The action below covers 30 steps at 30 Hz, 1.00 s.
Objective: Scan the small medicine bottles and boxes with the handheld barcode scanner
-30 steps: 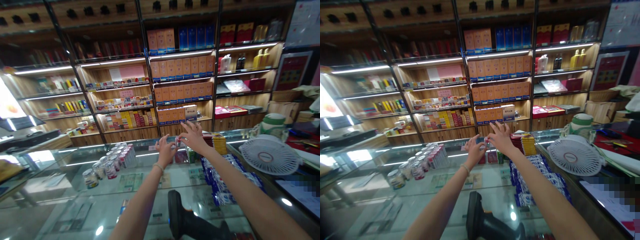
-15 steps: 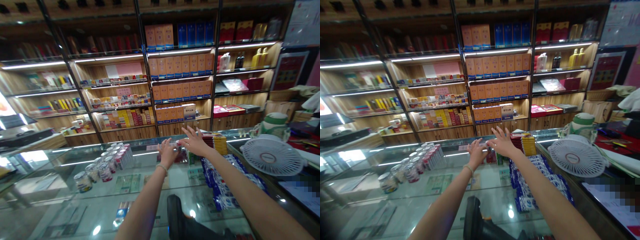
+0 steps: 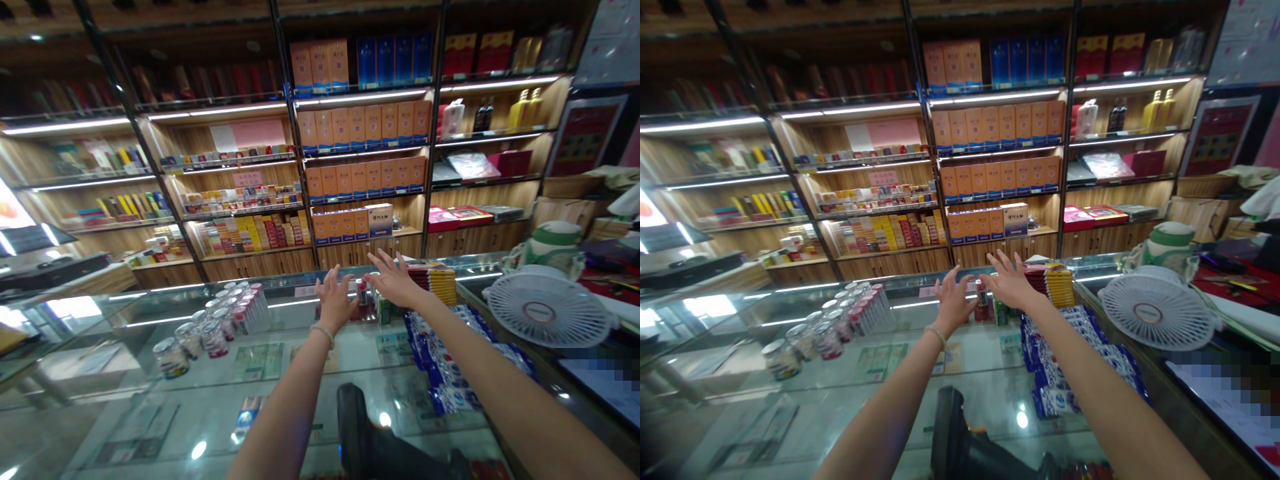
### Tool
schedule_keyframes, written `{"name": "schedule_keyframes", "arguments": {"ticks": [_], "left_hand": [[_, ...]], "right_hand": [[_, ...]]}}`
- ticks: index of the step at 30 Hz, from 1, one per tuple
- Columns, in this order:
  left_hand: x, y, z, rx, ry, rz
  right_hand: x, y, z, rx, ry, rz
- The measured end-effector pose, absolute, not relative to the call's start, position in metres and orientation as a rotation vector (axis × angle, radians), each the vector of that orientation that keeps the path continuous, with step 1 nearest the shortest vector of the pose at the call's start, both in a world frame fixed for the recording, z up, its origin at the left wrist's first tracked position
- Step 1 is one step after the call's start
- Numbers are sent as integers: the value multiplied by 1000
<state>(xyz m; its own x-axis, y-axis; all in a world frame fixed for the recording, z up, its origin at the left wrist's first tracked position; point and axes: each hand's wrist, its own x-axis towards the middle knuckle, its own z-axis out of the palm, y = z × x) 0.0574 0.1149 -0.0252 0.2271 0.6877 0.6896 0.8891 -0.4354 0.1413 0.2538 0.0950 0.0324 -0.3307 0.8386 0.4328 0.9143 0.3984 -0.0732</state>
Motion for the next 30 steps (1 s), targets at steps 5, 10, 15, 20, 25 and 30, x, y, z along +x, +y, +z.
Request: {"name": "schedule_keyframes", "arguments": {"ticks": [5, 10, 15, 20, 25, 30], "left_hand": [[53, 111, -19, -2240, -1302, -956], [52, 114, -21, -2210, -1301, -910], [53, 116, -22, -2199, -1325, -874], [57, 117, -24, -2178, -1345, -874], [60, 120, -21, -2184, -1355, -851], [60, 126, -18, -2179, -1351, -823]], "right_hand": [[256, 93, 43, -1511, -2192, -307], [257, 94, 44, -1510, -2227, -367], [256, 94, 36, -1522, -2274, -404], [257, 99, 29, -1490, -2262, -475], [258, 100, 25, -1398, -2245, -599], [256, 99, 22, -1334, -2228, -714]]}}
